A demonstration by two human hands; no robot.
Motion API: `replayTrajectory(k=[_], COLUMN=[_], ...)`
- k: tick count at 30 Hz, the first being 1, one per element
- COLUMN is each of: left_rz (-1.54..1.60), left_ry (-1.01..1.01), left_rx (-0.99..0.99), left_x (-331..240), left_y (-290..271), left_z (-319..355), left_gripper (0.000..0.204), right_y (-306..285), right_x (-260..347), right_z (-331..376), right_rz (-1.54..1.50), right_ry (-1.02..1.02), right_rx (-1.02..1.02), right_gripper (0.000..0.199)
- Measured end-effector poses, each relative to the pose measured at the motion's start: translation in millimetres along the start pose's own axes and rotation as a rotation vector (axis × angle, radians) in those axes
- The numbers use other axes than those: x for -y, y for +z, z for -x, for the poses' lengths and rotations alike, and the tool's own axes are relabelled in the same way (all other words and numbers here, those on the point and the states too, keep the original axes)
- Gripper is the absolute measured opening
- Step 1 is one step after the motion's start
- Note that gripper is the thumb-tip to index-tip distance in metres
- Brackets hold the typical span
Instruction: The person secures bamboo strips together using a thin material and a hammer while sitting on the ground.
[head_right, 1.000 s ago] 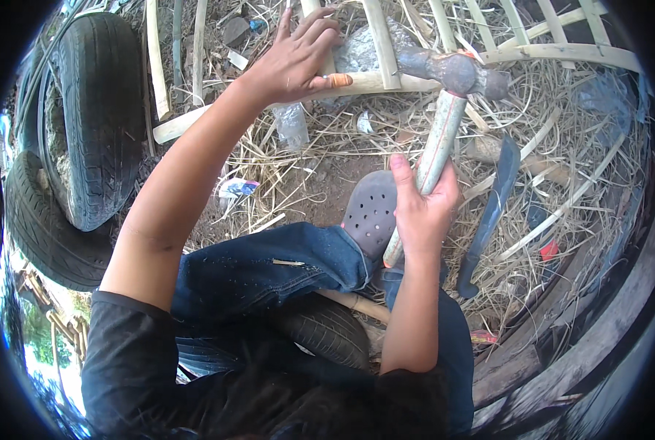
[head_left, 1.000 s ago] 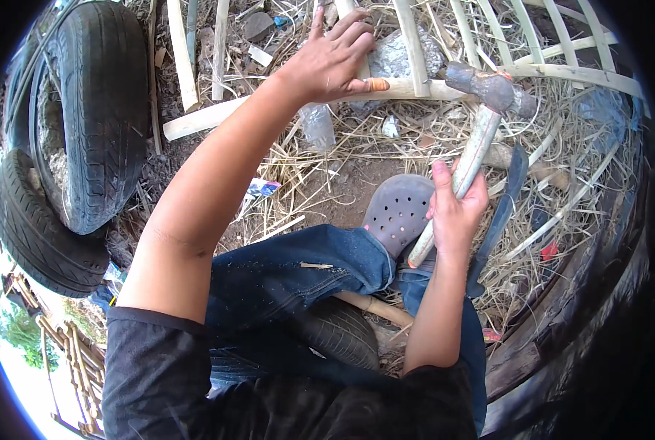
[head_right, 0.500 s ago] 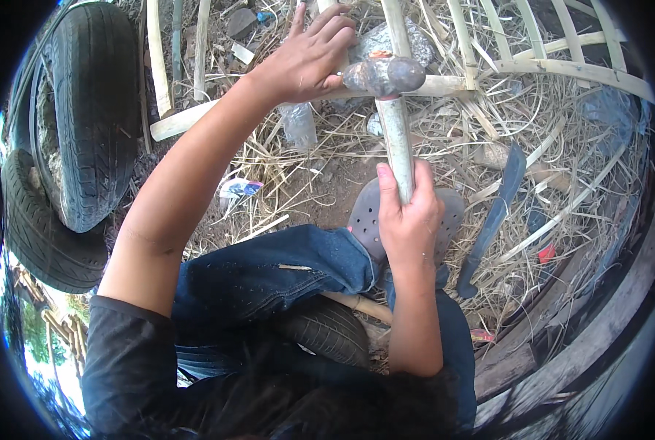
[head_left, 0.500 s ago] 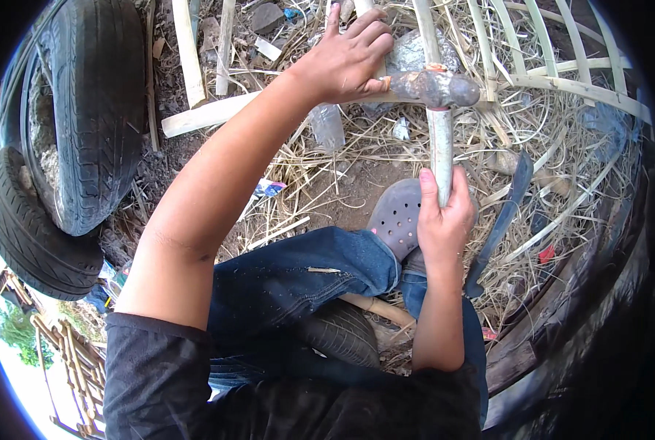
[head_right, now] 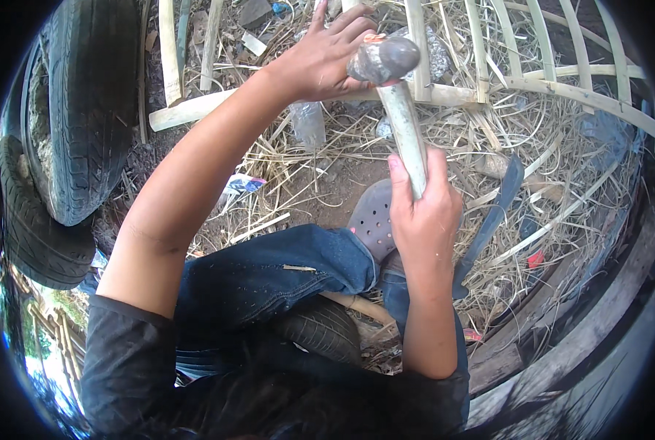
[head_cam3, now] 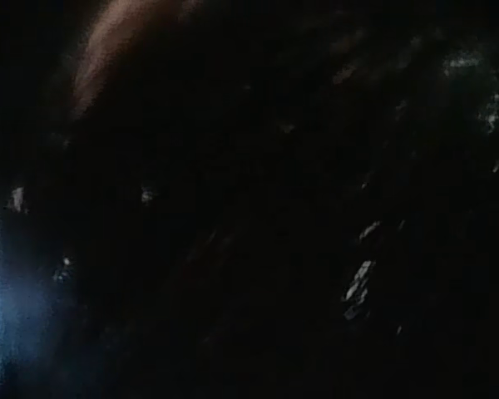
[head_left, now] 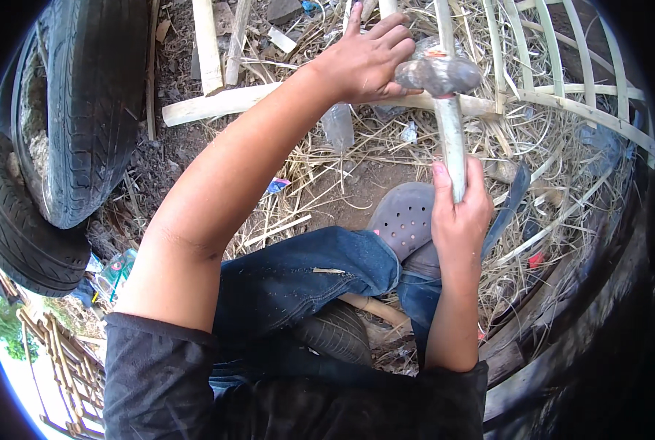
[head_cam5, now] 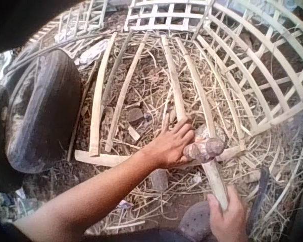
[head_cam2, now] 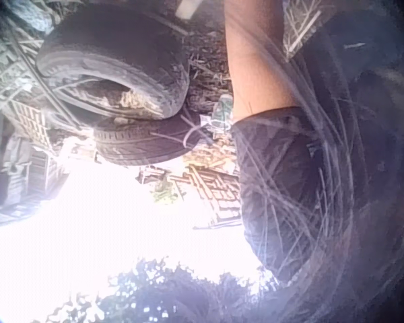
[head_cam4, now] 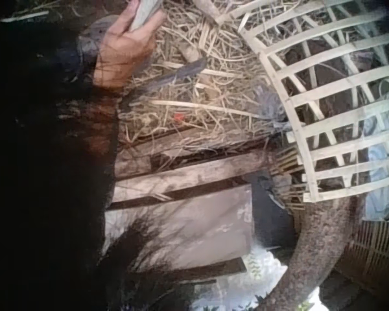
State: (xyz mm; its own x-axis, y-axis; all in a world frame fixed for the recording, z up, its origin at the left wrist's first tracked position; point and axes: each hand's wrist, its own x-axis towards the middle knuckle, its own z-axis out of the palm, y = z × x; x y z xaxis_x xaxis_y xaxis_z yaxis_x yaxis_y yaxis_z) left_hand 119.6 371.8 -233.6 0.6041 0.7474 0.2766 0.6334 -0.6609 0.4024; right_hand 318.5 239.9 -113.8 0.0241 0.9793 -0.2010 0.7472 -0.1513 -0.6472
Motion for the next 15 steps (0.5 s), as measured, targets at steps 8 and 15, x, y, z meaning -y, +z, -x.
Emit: replayTrajectory(k=[8,15], left_rz=[-0.043,-0.017], left_ry=[-0.026,-0.022], left_rx=[0.055,0.028], left_x=[2,3], left_y=[4,8], left_z=[2,2], left_gripper=[0.053,0.061], right_y=[1,-2], right_x=[1,0], right_z=[5,2], right_rz=[0.037,0.051], right_ry=[0.019,0.043], right_rx=[0.008,0.076], right_gripper=[0.023,0.021])
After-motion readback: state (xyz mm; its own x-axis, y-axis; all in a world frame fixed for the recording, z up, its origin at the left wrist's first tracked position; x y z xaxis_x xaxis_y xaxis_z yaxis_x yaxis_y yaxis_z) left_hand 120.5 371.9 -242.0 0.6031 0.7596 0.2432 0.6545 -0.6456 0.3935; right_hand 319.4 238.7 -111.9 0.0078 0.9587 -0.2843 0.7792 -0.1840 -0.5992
